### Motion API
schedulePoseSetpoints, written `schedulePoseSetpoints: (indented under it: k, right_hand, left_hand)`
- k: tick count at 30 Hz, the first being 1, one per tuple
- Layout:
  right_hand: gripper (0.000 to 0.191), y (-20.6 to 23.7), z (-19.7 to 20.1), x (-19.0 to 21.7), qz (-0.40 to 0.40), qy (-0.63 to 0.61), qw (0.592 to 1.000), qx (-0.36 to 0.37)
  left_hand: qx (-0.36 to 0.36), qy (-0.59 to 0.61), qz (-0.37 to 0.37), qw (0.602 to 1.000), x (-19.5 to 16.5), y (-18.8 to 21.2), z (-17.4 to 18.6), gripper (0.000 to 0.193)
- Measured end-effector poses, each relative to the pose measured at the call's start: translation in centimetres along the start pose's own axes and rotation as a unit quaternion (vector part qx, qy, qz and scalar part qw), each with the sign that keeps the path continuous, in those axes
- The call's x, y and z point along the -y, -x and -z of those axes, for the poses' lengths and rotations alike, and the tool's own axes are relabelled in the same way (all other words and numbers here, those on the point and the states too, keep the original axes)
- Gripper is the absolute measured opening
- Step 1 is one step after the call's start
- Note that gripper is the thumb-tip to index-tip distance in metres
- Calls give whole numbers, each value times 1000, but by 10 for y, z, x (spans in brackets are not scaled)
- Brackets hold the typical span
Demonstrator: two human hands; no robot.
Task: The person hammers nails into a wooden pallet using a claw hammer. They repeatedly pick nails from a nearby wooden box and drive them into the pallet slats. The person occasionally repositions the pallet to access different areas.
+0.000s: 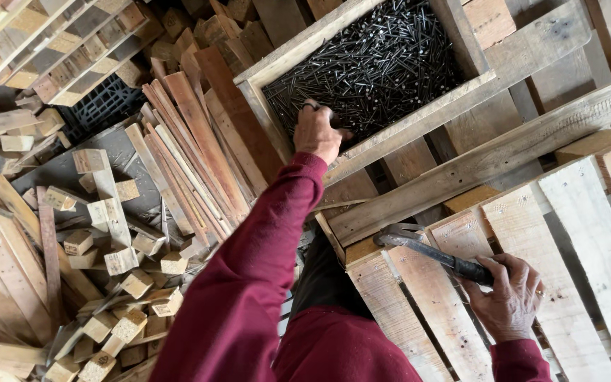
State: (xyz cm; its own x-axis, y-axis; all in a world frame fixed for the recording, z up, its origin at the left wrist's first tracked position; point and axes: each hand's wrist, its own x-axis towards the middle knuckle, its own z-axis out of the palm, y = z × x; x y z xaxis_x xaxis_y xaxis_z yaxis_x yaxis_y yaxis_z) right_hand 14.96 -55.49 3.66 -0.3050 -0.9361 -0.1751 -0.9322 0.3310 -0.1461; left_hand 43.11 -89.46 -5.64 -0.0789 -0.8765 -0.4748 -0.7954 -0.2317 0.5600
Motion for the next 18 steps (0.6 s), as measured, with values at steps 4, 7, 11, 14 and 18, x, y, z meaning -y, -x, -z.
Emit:
schedulePoseSetpoints:
  k: [4, 7, 11, 14, 18]
  right_hand:
    - [57, 1, 0, 0, -13, -3, 1000, 6]
    - [59, 1, 1, 0, -13, -6, 1000, 7]
    - [58, 1, 0, 0, -18, -6, 1000, -2]
    - [57, 2, -1, 0, -19, -3, 1000, -5]
    - [57, 3, -1, 1, -23, -3, 1000, -12]
  left_hand:
    - [-41, -20, -17, 999, -4, 0, -5, 35]
    - [-65, -47, -38, 996, 4, -4, -12, 32]
    - [-104, 50, -85, 990, 20, -5, -12, 23]
    - [-123, 294, -141, 937, 29, -3, -3, 18]
    - [-80, 569, -69, 816, 27, 6, 22, 15]
